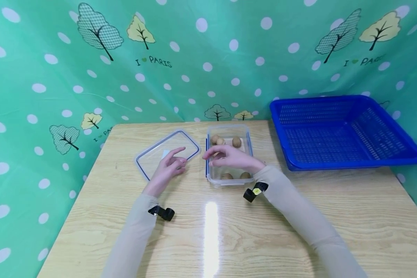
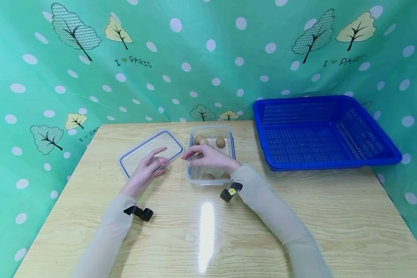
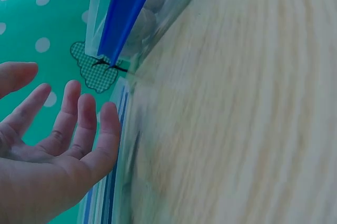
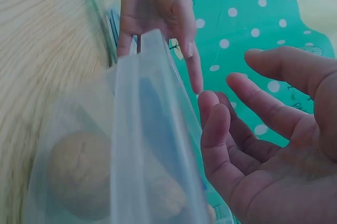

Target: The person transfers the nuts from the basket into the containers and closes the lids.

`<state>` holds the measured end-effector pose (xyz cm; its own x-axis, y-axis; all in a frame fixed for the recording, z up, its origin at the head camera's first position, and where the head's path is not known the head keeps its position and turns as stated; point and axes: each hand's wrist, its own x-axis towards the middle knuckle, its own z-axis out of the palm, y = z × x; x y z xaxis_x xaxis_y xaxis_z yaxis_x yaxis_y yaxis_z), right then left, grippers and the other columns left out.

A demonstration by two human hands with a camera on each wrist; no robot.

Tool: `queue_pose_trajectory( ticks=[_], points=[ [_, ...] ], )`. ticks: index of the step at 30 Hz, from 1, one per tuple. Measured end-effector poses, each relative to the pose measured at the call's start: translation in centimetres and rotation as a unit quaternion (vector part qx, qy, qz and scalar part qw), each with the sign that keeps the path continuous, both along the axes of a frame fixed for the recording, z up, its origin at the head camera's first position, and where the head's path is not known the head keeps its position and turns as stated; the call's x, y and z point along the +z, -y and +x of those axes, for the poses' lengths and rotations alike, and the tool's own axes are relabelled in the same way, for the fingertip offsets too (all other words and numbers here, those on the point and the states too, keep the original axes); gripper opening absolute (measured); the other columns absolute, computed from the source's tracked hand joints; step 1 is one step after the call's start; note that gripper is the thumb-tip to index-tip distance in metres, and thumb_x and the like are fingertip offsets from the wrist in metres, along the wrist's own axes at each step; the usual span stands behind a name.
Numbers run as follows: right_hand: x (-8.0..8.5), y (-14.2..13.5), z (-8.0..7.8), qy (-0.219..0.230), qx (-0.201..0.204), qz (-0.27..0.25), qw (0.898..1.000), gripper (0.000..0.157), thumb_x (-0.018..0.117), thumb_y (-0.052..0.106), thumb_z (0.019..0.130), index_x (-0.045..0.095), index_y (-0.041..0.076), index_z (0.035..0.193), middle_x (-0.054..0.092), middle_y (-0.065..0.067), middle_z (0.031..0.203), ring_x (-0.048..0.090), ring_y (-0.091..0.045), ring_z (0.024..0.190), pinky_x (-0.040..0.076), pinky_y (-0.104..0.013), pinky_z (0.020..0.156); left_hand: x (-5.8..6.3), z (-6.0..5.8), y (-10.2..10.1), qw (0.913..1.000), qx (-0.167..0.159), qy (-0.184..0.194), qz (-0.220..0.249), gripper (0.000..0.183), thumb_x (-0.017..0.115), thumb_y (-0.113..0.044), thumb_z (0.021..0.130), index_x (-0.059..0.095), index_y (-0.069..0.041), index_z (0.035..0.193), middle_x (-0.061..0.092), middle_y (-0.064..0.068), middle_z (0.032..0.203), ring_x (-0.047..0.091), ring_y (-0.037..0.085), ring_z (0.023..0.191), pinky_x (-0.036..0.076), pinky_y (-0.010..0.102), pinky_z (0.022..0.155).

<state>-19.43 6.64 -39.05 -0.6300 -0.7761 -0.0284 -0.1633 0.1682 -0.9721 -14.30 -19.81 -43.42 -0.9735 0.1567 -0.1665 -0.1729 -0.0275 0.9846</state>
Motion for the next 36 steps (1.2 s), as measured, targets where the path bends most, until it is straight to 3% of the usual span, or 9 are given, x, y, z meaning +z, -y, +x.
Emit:
queue_pose_trajectory(
  ticks=[7,15,20,30,36],
  points=[
    [-0.3,1.6,0.4,0.015,-0.001,-0.010,1.000,0.030,0.059,0.001,0.092,0.059,-0.005,0.122,0.060,-0.013,0.119,0.058,-0.031,0.106,0.047,-0.033,0.090,-0.1,1.5,1.9,0.9998,-0.005,0.016,0.011,0.052,0.053,-0.011,0.099,0.037,-0.014,0.148,0.046,0.028,0.124,0.048,0.036,0.113,0.044,0.048,0.096],
    [0.1,3.7,1.4,-0.002,0.002,-0.007,1.000,0.029,0.059,0.004,0.092,0.061,-0.003,0.120,0.061,-0.014,0.119,0.061,-0.019,0.095,0.048,-0.030,0.084,-0.1,3.3,5.3,0.9987,-0.005,0.021,0.046,0.053,0.051,-0.017,0.102,0.030,-0.009,0.150,0.051,0.019,0.118,0.050,0.033,0.113,0.045,0.050,0.094],
    [0.3,5.4,1.9,-0.018,0.013,-0.014,1.000,0.028,0.059,0.004,0.093,0.061,-0.002,0.120,0.061,-0.014,0.119,0.061,-0.018,0.098,0.048,-0.028,0.085,0.1,4.4,7.5,0.9987,0.006,0.008,0.049,0.049,0.049,-0.015,0.103,0.033,-0.005,0.148,0.055,0.013,0.112,0.053,0.029,0.108,0.046,0.050,0.091],
    [0.6,8.3,2.5,-0.051,0.028,-0.009,0.998,0.027,0.057,-0.002,0.091,0.062,-0.004,0.117,0.061,-0.018,0.119,0.059,-0.024,0.100,0.046,-0.024,0.086,0.8,5.4,11.6,0.9989,0.027,-0.003,0.039,0.045,0.049,-0.012,0.102,0.039,-0.008,0.146,0.059,0.011,0.111,0.057,0.025,0.104,0.050,0.042,0.088],
    [0.9,9.6,2.2,-0.051,0.014,0.025,0.998,0.026,0.059,0.002,0.092,0.063,0.001,0.118,0.061,-0.008,0.116,0.061,-0.020,0.100,0.047,-0.023,0.084,0.8,5.5,13.1,0.9962,0.069,0.040,-0.036,0.053,0.053,-0.021,0.101,0.033,-0.014,0.150,0.060,0.003,0.107,0.059,0.016,0.093,0.053,0.028,0.074]
  ],
)
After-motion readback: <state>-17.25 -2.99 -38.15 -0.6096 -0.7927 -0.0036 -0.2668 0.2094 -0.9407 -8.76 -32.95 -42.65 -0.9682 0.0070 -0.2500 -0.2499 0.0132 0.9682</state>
